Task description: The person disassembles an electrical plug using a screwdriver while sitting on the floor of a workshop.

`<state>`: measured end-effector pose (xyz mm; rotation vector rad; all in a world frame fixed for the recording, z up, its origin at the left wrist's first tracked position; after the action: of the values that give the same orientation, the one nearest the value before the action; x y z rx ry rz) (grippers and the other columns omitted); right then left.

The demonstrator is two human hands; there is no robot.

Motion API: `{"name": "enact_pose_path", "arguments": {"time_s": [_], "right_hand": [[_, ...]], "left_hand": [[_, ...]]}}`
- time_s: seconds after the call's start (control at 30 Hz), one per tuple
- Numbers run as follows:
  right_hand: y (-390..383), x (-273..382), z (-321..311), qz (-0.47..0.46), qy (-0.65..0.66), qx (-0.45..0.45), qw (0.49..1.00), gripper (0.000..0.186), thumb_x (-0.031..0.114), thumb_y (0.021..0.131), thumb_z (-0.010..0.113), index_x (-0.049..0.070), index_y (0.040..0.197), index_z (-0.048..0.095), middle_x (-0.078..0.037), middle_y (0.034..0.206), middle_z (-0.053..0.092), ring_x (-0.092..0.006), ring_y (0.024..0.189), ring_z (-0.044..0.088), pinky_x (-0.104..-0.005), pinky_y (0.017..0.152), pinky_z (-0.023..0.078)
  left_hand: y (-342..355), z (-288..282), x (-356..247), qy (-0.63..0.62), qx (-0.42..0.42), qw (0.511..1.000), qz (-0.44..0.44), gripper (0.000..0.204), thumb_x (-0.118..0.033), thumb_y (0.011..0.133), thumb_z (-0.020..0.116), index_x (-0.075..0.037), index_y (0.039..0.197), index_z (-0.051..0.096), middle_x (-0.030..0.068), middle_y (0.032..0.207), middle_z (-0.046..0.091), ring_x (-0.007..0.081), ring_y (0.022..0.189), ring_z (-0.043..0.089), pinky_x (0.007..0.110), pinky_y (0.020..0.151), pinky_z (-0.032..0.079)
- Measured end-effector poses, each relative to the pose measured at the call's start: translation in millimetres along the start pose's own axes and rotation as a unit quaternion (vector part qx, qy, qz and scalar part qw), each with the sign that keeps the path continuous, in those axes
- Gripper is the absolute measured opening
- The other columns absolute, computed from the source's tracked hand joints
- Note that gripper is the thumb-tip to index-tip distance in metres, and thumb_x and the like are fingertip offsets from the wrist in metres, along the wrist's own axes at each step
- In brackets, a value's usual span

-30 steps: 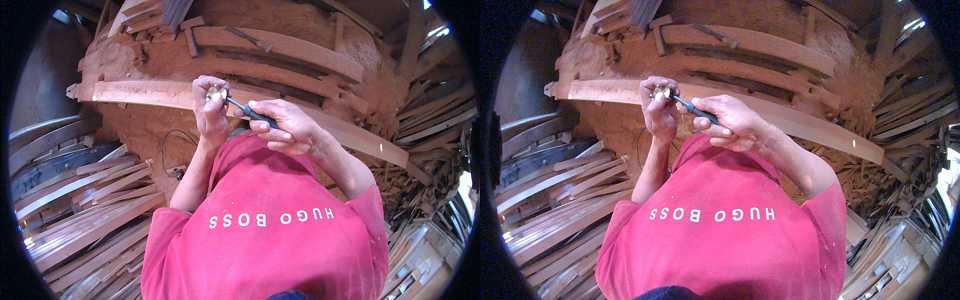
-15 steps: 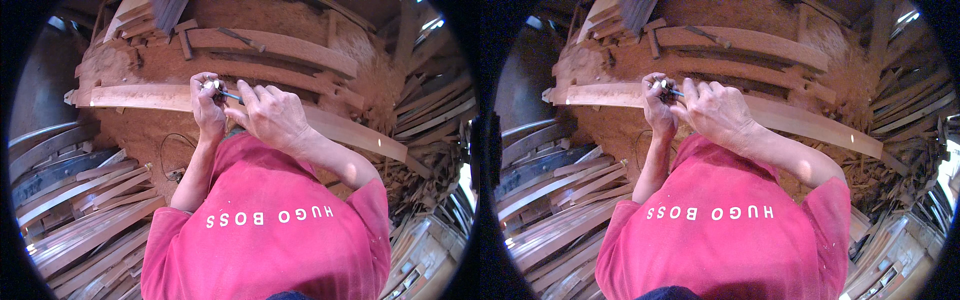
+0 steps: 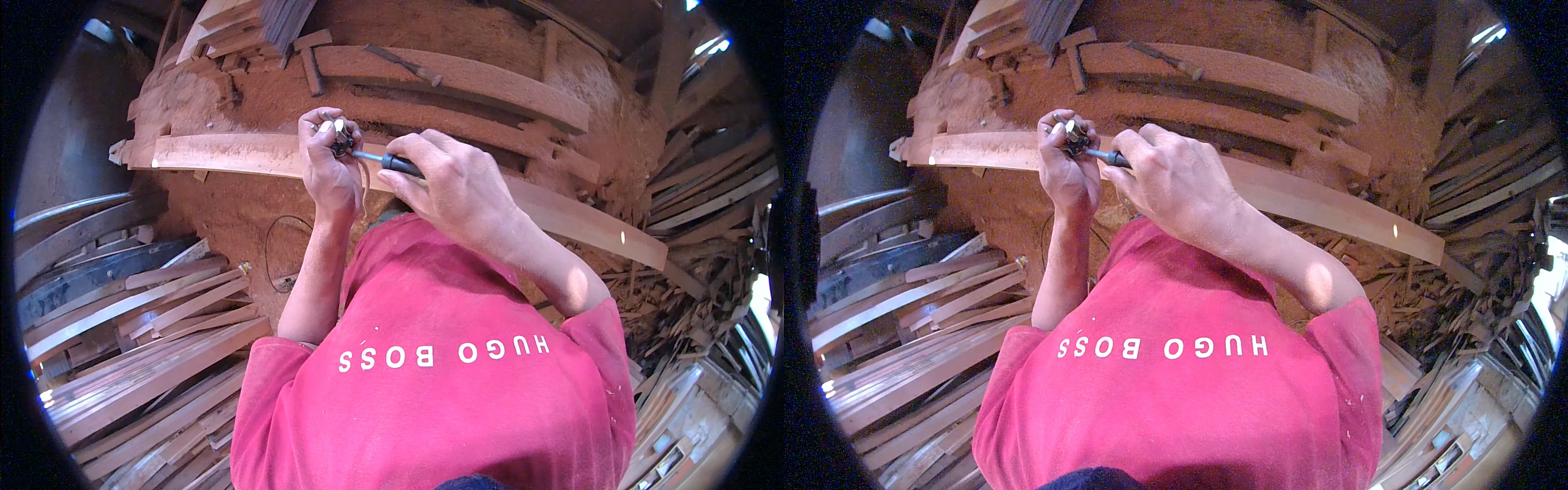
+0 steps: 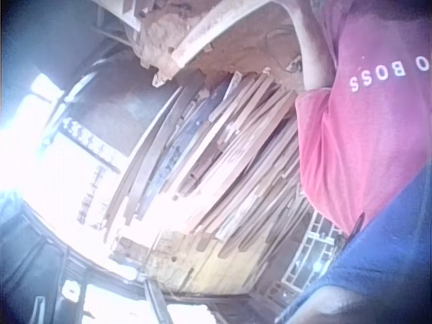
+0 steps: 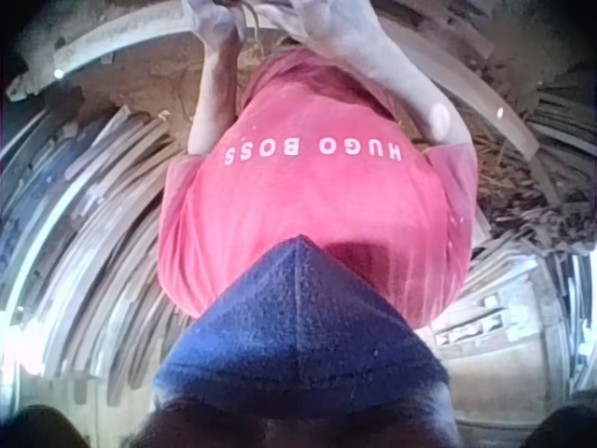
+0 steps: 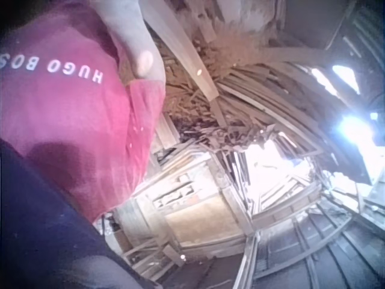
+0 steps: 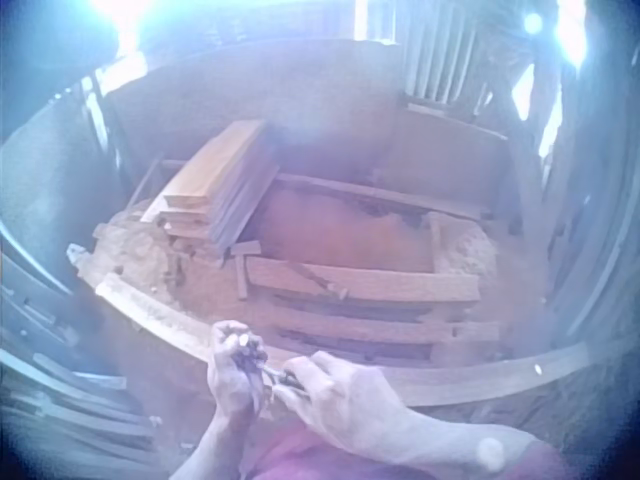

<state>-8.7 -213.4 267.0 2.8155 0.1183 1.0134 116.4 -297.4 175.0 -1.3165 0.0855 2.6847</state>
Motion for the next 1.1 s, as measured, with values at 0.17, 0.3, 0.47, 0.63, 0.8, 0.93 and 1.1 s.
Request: {"name": "enact_pose_path", "arguments": {"time_s": [0.17,0.3,0.47,0.63,0.8,0.93,1.1], "right_hand": [[0.1,-0.9,10.5,0.002,0.059,-0.011,0.998,0.018,0.015,0.089,0.065,-0.001,0.098,0.064,-0.018,0.090,0.064,-0.0352,0.079,0.065,-0.0409,0.069,0.053],[2.1,-2.5,13.9,0.003,0.079,-0.023,0.997,0.019,0.014,0.089,0.065,-0.002,0.098,0.064,-0.019,0.090,0.065,-0.0352,0.079,0.065,-0.0406,0.069,0.053],[4.8,-4.5,15.8,0.020,0.092,-0.023,0.995,0.018,0.014,0.089,0.066,-0.003,0.097,0.065,-0.019,0.089,0.065,-0.0350,0.080,0.066,-0.0405,0.070,0.053],[6.3,-3.9,12.0,0.006,0.113,-0.047,0.992,0.019,0.013,0.089,0.066,-0.003,0.098,0.065,-0.020,0.091,0.066,-0.0355,0.080,0.066,-0.0402,0.071,0.053],[8.9,-7.2,15.3,0.018,0.115,-0.032,0.993,0.020,0.013,0.089,0.065,-0.005,0.098,0.065,-0.021,0.092,0.066,-0.0372,0.083,0.066,-0.0404,0.072,0.053],[7.9,-14.5,25.9,0.053,0.146,-0.018,0.988,0.024,0.019,0.094,0.060,-0.004,0.092,0.065,-0.016,0.082,0.066,-0.0298,0.068,0.065,-0.0362,0.064,0.051],[6.5,-31.5,54.1,0.227,0.371,0.219,0.873,0.033,0.029,0.100,0.054,0.000,0.085,0.061,-0.003,0.067,0.056,-0.0125,0.056,0.053,-0.0278,0.052,0.043]], "left_hand": [[2.6,-2.0,0.2,-0.026,-0.002,1.000,0.002,0.019,-0.018,0.094,0.048,-0.005,0.107,0.047,0.0056,0.085,0.053,0.0139,0.077,0.053,0.026,0.067,0.042],[6.8,-8.5,3.6,-0.028,0.007,1.000,0.000,0.018,-0.019,0.095,0.047,-0.006,0.108,0.048,0.0071,0.089,0.054,0.0169,0.082,0.053,0.028,0.071,0.045],[6.4,-3.8,1.9,-0.040,-0.005,0.999,-0.007,0.018,-0.016,0.094,0.048,-0.004,0.108,0.047,0.0059,0.088,0.052,0.0149,0.082,0.054,0.026,0.073,0.046],[8.5,-4.0,0.4,-0.046,0.006,0.999,0.002,0.017,-0.016,0.094,0.048,-0.005,0.108,0.047,0.0061,0.089,0.052,0.0149,0.082,0.054,0.027,0.073,0.046],[9.5,-4.1,0.8,-0.032,-0.006,0.999,0.008,0.018,-0.016,0.094,0.046,-0.005,0.109,0.046,0.0065,0.089,0.051,0.0141,0.081,0.053,0.026,0.073,0.045],[8.3,-1.6,-3.6,0.036,0.001,0.998,0.048,0.020,-0.017,0.094,0.044,-0.005,0.110,0.046,0.0069,0.090,0.051,0.0119,0.079,0.049,0.024,0.070,0.041],[2.3,-2.4,-8.0,0.130,0.003,0.986,0.104,0.022,-0.018,0.092,0.046,-0.006,0.111,0.047,0.0074,0.092,0.053,0.0150,0.078,0.051,0.026,0.069,0.043]]}}
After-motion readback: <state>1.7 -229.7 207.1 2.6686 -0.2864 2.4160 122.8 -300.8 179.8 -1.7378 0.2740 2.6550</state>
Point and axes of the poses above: each hand's wrist, its own y-axis towards the middle knuckle, its own z-axis out of the palm, x = y × z, the point moved 6 cm from there along y, towards the middle knuckle
